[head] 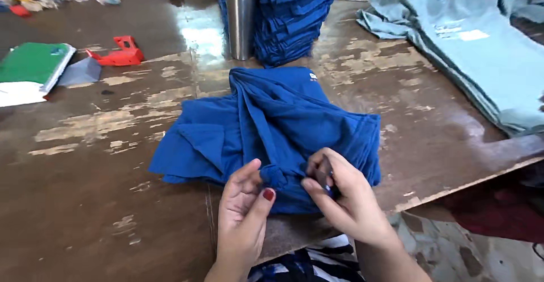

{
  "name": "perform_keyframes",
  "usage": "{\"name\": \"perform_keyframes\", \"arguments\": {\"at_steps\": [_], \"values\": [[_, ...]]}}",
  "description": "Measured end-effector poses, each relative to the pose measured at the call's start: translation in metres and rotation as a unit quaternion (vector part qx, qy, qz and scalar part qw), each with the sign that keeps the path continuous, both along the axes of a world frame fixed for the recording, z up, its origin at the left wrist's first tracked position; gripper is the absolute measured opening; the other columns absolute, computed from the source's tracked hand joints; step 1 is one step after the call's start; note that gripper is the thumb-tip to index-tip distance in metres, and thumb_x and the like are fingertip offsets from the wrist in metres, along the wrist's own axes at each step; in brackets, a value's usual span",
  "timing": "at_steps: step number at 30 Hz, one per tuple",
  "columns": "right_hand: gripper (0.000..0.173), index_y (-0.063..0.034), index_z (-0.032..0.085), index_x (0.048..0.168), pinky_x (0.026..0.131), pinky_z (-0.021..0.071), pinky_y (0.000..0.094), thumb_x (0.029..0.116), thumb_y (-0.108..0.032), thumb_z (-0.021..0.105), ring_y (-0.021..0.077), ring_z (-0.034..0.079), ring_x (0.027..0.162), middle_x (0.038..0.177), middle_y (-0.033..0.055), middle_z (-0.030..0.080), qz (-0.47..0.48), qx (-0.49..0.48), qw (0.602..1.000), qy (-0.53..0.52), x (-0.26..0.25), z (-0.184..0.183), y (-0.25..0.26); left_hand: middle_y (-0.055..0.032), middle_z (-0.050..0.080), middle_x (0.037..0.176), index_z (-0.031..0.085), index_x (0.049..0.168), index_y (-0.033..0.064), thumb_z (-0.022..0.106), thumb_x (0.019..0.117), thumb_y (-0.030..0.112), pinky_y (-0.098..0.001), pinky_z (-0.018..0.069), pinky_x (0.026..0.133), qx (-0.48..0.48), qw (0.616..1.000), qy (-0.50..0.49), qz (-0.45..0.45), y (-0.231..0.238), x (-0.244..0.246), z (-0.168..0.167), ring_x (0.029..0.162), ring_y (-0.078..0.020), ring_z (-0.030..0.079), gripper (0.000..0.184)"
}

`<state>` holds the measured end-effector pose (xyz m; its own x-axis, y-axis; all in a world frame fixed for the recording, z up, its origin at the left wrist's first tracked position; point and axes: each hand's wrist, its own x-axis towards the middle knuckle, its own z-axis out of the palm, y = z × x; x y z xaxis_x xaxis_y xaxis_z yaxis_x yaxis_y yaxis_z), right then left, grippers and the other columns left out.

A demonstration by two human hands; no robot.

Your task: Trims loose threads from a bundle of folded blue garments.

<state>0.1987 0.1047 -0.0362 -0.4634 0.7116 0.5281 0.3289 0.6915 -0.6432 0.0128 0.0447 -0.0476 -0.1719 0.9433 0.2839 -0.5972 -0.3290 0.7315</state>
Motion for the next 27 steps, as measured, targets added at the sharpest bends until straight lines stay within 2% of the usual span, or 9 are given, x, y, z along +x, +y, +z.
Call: {"name": "perform_keyframes", "arguments": {"at_steps": [2,4,7,10,16,19,27], "values": [[0.041,-0.0012,0.054,0.094,0.068,0.0421,0.0138,0.1057,-0.041,0.051,0.0017,0.05,0.079,0.094,0.0071,0.054,0.036,-0.014,0.999,0.013,0.006,0.001,-0.007,-0.0012,0.072,0.123,0.063,0.136,0.0165,0.074,0.091,0.008,-0.0309,0.0552,0.1,0.026,0.999,0.017,0.008,0.001,0.003,-0.002,0.113,-0.0119,0.068,0.048],[0.047,-0.0062,0.051,0.091,0.067,0.0436,0.0185,0.1064,-0.05,0.043,0.0055,0.051,0.08,0.096,0.0071,0.053,0.029,-0.002,1.0,-0.011,0.006,-0.001,-0.015,0.0013,0.073,0.12,0.067,0.133,0.0163,0.076,0.0884,0.004,-0.027,0.0568,0.097,0.04,0.996,0.053,0.053,0.002,0.009,-0.006,0.108,-0.0089,0.069,0.047],[0.046,-0.0072,0.055,0.091,0.074,0.0475,0.0282,0.1069,-0.049,0.043,0.014,0.057,0.085,0.097,0.0091,0.058,-0.02,0.039,0.997,-0.056,0.001,-0.006,-0.025,0.0062,0.075,0.108,0.077,0.113,0.019,0.073,0.0929,0.01,-0.0203,0.0587,0.086,0.037,0.989,0.076,0.124,0.004,0.015,-0.01,0.097,-0.0027,0.07,0.022],[0.041,-0.0078,0.059,0.089,0.077,0.0483,0.0299,0.1059,-0.044,0.048,0.0165,0.059,0.086,0.094,0.0092,0.061,-0.056,0.072,0.993,-0.081,-0.002,-0.009,-0.029,0.0081,0.074,0.105,0.075,0.105,0.0186,0.069,0.0961,0.017,-0.0186,0.0582,0.085,0.046,0.984,0.103,0.141,0.001,0.015,-0.008,0.096,-0.0007,0.069,0.011],[0.041,-0.0102,0.059,0.087,0.074,0.0435,0.0341,0.1059,-0.044,0.046,0.0188,0.058,0.085,0.093,0.0081,0.062,-0.079,0.075,0.989,-0.098,-0.014,-0.004,-0.035,0.008,0.073,0.112,0.074,0.106,0.0168,0.07,0.0961,0.013,-0.0172,0.056,0.09,0.082,0.966,0.198,0.142,-0.01,0.012,-0.005,0.105,-0.0013,0.068,0.011],[0.042,-0.0109,0.059,0.086,0.073,0.0394,0.0355,0.1073,-0.042,0.041,0.0193,0.057,0.086,0.093,0.0073,0.063,-0.077,0.069,0.989,-0.104,-0.019,-0.002,-0.036,0.0079,0.073,0.11,0.074,0.105,0.0155,0.071,0.0954,0.013,-0.0167,0.0566,0.089,0.084,0.953,0.243,0.16,-0.012,0.011,-0.005,0.104,-0.001,0.068,0.01],[0.044,-0.0112,0.06,0.081,0.073,0.0381,0.0359,0.1078,-0.04,0.039,0.0198,0.056,0.086,0.089,0.0062,0.062,-0.065,0.055,0.991,-0.099,-0.017,0.001,-0.034,0.0044,0.072,0.115,0.068,0.106,0.0165,0.064,0.0971,0.012,-0.021,0.0562,0.091,0.086,0.975,0.172,0.113,-0.013,0.008,-0.009,0.106,-0.0052,0.069,0.011]]}}
